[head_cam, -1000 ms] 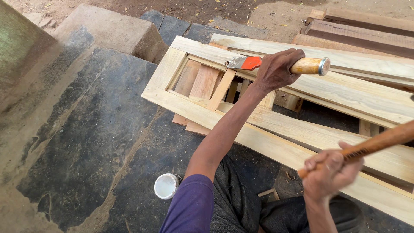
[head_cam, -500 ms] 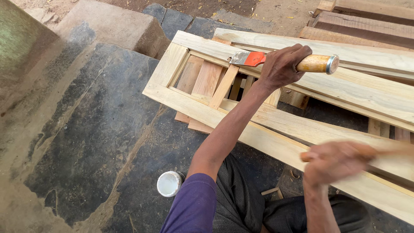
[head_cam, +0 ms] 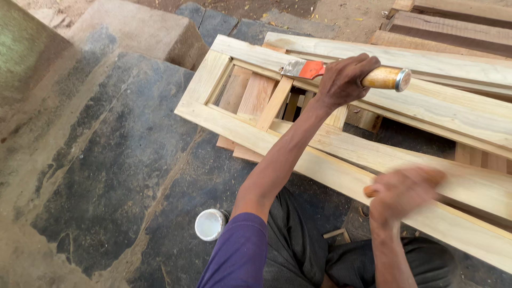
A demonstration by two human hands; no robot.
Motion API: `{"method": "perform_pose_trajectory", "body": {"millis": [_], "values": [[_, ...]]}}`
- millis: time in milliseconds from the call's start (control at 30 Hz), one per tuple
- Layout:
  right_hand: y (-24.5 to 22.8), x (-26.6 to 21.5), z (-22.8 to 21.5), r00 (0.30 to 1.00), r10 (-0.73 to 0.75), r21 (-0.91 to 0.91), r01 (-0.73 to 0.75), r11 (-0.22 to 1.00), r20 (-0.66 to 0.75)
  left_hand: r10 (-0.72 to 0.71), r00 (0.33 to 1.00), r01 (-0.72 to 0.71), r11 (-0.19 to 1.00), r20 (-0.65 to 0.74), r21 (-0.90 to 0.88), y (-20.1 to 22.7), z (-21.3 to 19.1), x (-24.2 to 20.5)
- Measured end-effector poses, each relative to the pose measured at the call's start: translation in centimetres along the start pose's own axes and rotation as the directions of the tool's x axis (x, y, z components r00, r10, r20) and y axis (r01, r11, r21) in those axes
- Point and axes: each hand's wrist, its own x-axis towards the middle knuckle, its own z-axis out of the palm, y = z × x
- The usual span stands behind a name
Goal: The person assembles a wooden frame by applying glue to joints, inserting small wooden pieces, and tapping them into place with a hammer. The person also uses a chisel to adjust fit and applies glue to multiple sections of the frame.
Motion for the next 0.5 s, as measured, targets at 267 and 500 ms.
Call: {"method": "perform_pose_trajectory", "body": {"millis": [267,500], "values": [[0.8,0.5,-2.6,0.995,-0.082,0.190,0.069,0.979,0.062,0.081,0.995,-0.081,0.997,-0.064,0.007,-1.0,-2.4,-1.8],[0.8,-0.5,-4.8,0.989,-0.137,0.185,0.126,0.975,0.047,0.161,0.986,-0.162,0.987,0.041,0.015,0.1,3.0,-1.5]]}}
